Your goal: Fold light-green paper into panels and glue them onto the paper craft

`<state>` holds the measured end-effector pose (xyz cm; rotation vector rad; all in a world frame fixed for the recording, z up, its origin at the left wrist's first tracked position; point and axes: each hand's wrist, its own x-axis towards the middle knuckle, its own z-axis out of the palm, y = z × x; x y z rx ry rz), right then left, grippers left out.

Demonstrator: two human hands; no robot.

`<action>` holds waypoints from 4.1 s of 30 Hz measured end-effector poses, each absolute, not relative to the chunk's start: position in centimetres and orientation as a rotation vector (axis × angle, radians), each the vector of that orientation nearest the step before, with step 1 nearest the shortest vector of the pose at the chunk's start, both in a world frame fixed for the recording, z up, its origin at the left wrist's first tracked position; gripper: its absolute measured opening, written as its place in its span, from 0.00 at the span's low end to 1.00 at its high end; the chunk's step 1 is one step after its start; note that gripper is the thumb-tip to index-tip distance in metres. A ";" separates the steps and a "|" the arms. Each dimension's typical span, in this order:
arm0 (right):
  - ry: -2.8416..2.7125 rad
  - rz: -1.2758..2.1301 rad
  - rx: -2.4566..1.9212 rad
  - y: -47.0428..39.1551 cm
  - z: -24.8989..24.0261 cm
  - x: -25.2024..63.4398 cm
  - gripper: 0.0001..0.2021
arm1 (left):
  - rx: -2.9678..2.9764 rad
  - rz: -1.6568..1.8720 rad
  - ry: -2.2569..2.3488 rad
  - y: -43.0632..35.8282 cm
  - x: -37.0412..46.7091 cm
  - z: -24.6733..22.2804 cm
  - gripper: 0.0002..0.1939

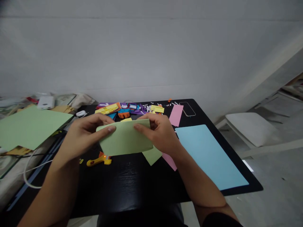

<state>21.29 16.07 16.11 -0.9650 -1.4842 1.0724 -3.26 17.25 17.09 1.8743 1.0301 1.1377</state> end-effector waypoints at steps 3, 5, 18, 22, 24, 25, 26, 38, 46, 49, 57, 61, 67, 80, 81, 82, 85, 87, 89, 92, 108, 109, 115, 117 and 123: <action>-1.458 1.021 -0.964 16.3 16.1 21.5 0.12 | 1.722 1.321 1.018 17.6 -3.6 16.9 0.10; -1.557 1.091 -0.963 16.3 16.0 21.8 0.10 | 1.662 1.402 0.999 17.7 -3.6 16.7 0.16; -1.674 0.988 -1.003 15.0 15.1 19.3 0.11 | 1.969 1.402 1.075 15.8 -2.0 15.9 0.14; -1.545 1.087 -0.960 15.1 15.4 19.6 0.11 | 1.967 1.561 1.149 15.6 -2.0 16.1 0.07; -1.529 1.115 -0.938 15.0 15.6 19.6 0.10 | 1.997 1.585 1.167 15.6 -2.0 16.1 0.06; -1.515 1.129 -0.926 15.0 15.7 19.6 0.11 | 2.017 1.586 1.168 15.5 -2.0 16.0 0.06; -1.496 1.143 -0.910 14.9 15.8 19.5 0.11 | 2.039 1.585 1.161 15.5 -2.0 16.0 0.06; -1.455 0.960 -0.819 13.8 16.2 19.5 0.14 | 2.220 1.527 0.911 15.0 -2.1 16.1 0.13; -1.491 0.813 -0.883 13.5 16.3 19.4 0.09 | 2.198 1.527 0.909 15.1 -2.0 16.1 0.09; -1.468 0.838 -0.897 13.6 16.3 19.4 0.09 | 2.187 1.503 0.941 15.2 -2.0 16.1 0.09; -1.435 0.912 -0.862 14.1 16.3 19.6 0.06 | 2.193 1.457 0.945 15.5 -2.1 16.1 0.11; -1.424 0.880 -0.926 14.2 16.5 19.8 0.05 | 2.209 1.430 0.927 15.4 -2.1 16.4 0.12; -1.416 0.860 -0.966 14.5 16.3 19.8 0.10 | 2.234 1.476 0.906 15.6 -2.2 16.3 0.13; -1.459 0.858 -0.932 14.6 16.0 19.8 0.07 | 2.284 1.530 0.843 15.7 -2.2 16.2 0.15; -1.455 0.860 -0.927 14.6 16.0 19.7 0.06 | 2.278 1.539 0.855 15.7 -2.2 16.2 0.15; -1.451 0.876 -0.913 14.6 16.0 19.7 0.06 | 2.268 1.549 0.873 15.8 -2.1 16.2 0.15; -1.470 0.968 -0.862 14.8 16.0 19.8 0.07 | 2.223 1.607 0.920 15.9 -2.1 16.1 0.14; -1.495 0.974 -0.883 14.9 15.9 19.9 0.06 | 2.203 1.642 0.925 16.0 -2.2 16.1 0.14; -1.512 0.930 -0.935 15.1 15.8 19.9 0.07 | 2.197 1.654 0.926 16.2 -2.2 16.1 0.14; -1.501 0.912 -0.957 15.2 15.5 19.8 0.09 | 2.190 1.644 0.945 16.4 -2.3 16.1 0.13; -1.635 0.951 -1.006 16.7 14.5 20.0 0.14 | 1.910 1.355 1.108 17.4 -3.3 16.2 0.08; -1.670 0.956 -1.017 16.8 14.3 19.8 0.14 | 1.920 1.278 1.086 17.5 -3.3 16.4 0.12; -1.929 1.021 -1.002 16.6 13.6 18.9 0.17 | 2.102 0.876 1.125 17.6 -2.8 16.8 0.10; -1.945 1.048 -0.987 16.7 13.8 19.1 0.16 | 2.069 0.881 1.131 17.7 -3.0 16.6 0.12; -1.912 1.058 -0.987 17.5 15.1 21.8 0.15 | 1.780 1.278 1.225 19.0 -4.5 16.1 0.11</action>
